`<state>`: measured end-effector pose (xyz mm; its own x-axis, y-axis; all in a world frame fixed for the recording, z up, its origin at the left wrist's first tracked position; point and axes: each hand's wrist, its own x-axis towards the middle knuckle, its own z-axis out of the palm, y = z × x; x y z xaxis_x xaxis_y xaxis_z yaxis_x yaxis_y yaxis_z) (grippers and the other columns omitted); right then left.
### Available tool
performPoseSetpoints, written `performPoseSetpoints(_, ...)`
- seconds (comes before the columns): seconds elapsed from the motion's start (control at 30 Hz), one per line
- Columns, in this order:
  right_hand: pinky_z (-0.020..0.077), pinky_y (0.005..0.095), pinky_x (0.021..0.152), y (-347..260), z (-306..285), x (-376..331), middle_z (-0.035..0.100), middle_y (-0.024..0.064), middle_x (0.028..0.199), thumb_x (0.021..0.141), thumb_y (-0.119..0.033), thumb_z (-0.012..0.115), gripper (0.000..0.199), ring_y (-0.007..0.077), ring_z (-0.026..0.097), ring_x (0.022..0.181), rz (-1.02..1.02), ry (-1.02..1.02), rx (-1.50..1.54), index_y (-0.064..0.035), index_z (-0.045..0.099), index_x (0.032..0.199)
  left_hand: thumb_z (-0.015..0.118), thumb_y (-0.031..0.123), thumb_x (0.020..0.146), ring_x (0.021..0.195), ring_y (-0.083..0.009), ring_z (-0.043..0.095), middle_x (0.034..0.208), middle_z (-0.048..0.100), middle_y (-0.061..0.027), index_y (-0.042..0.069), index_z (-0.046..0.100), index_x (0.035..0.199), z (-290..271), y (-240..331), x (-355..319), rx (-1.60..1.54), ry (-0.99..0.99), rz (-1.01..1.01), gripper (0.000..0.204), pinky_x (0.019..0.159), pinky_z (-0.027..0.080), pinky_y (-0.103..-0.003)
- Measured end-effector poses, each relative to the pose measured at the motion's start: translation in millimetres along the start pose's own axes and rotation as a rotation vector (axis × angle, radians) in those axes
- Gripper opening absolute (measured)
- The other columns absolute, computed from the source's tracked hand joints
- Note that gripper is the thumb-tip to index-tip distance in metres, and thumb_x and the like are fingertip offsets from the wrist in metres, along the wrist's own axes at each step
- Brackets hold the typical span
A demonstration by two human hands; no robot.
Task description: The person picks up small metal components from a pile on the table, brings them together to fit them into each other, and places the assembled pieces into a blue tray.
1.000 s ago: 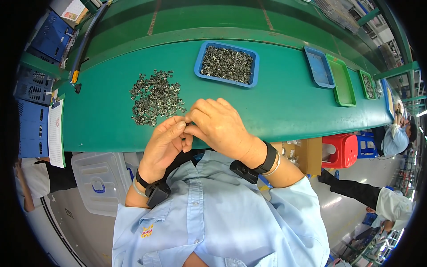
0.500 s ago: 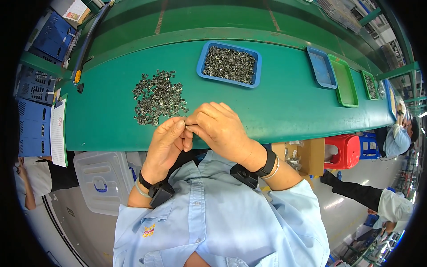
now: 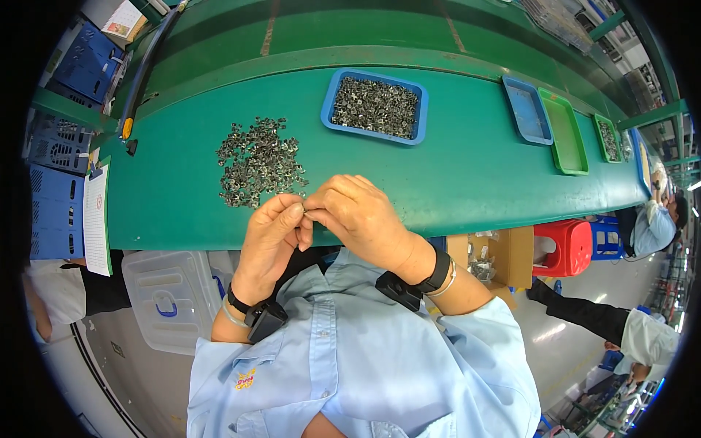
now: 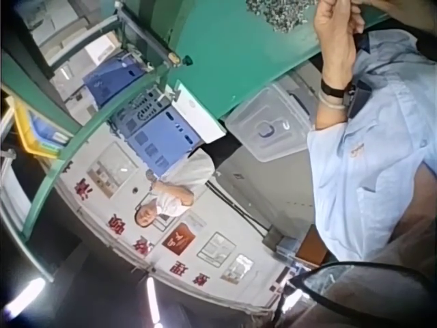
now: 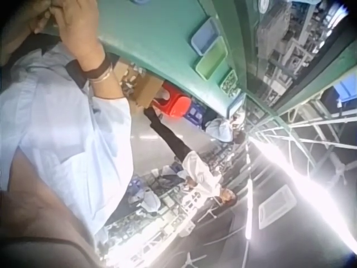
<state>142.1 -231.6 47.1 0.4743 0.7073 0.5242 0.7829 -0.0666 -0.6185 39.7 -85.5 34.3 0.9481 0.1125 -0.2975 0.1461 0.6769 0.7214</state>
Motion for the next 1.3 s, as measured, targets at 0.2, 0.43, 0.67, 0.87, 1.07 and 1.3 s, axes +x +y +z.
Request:
performPoseSetpoints(0.2, 0.046, 0.033, 0.066, -1.7, -0.8, -1.3, 0.059, 0.001, 0.081, 0.075, -0.009, 0.07, 0.016, 0.0207, 0.059, 0.075, 0.011, 0.015, -0.002, -0.0086, 0.062, 0.089, 0.059, 0.016, 0.092, 0.064, -0.0108, 0.056, 0.078, 0.061, -0.0041, 0.002, 0.058, 0.099, 3.7, -1.6, -1.6, -0.054, 0.006, 0.009, 0.015, 0.055, 0.044, -0.024)
performPoseSetpoints(0.43, 0.0471, 0.0332, 0.066, -3.0, 2.7, -3.1, 0.06, 0.0016, 0.081, 0.075, -0.008, 0.07, 0.017, 0.0207, 0.059, 0.074, -0.002, 0.044, 0.02, -0.0083, 0.061, 0.089, 0.059, 0.016, 0.092, 0.064, -0.0108, 0.055, 0.077, 0.06, -0.0034, 0.004, 0.058, 0.098, 1.7, -4.5, -1.6, -0.081, -0.027, 0.026, 0.013, 0.056, 0.044, -0.023)
performPoseSetpoints(0.67, 0.0484, 0.0313, 0.061, -3.8, 9.1, -8.8, 0.062, 0.0049, 0.08, 0.073, -0.004, 0.072, 0.017, 0.0218, 0.06, 0.073, 0.031, 0.103, 0.054, -0.0074, 0.062, 0.086, 0.059, 0.016, 0.092, 0.066, -0.0102, 0.054, 0.076, 0.06, -0.0024, 0.005, 0.058, 0.096, 4.6, -17.3, 0.5, -0.182, -0.04, 0.061, 0.012, 0.059, 0.043, -0.023)
performPoseSetpoints(0.87, 0.0486, 0.031, 0.061, -0.4, 4.2, -6.5, 0.062, 0.0062, 0.08, 0.072, -0.002, 0.072, 0.018, 0.0222, 0.061, 0.072, -0.02, 0.114, -0.021, -0.0065, 0.063, 0.087, 0.057, 0.017, 0.093, 0.066, -0.0104, 0.054, 0.075, 0.059, -0.0023, 0.006, 0.058, 0.096, 7.1, -14.1, 1.7, -0.061, 0.003, 0.087, 0.012, 0.059, 0.043, -0.023)
performPoseSetpoints(1.07, 0.0486, 0.0306, 0.063, -1.2, 0.7, -6.0, 0.063, 0.0063, 0.082, 0.073, -0.001, 0.072, 0.019, 0.022, 0.06, 0.074, -0.024, 0.117, 0.028, -0.006, 0.063, 0.089, 0.056, 0.017, 0.094, 0.064, -0.0115, 0.053, 0.074, 0.059, -0.0029, 0.005, 0.057, 0.094, 11.8, -4.6, -3.2, -0.101, -0.045, 0.087, 0.012, 0.057, 0.042, -0.024)
performPoseSetpoints(1.3, 0.0482, 0.0302, 0.066, -9.0, -1.1, -5.5, 0.063, 0.0058, 0.084, 0.075, 0.001, 0.071, 0.017, 0.0198, 0.059, 0.077, 0.029, 0.162, 0.317, -0.0056, 0.063, 0.089, 0.057, 0.02, 0.093, 0.061, -0.0124, 0.052, 0.074, 0.058, -0.0034, 0.005, 0.055, 0.094, 17.0, -10.1, -2.6, -0.354, -0.191, 0.038, 0.015, 0.053, 0.04, -0.026)
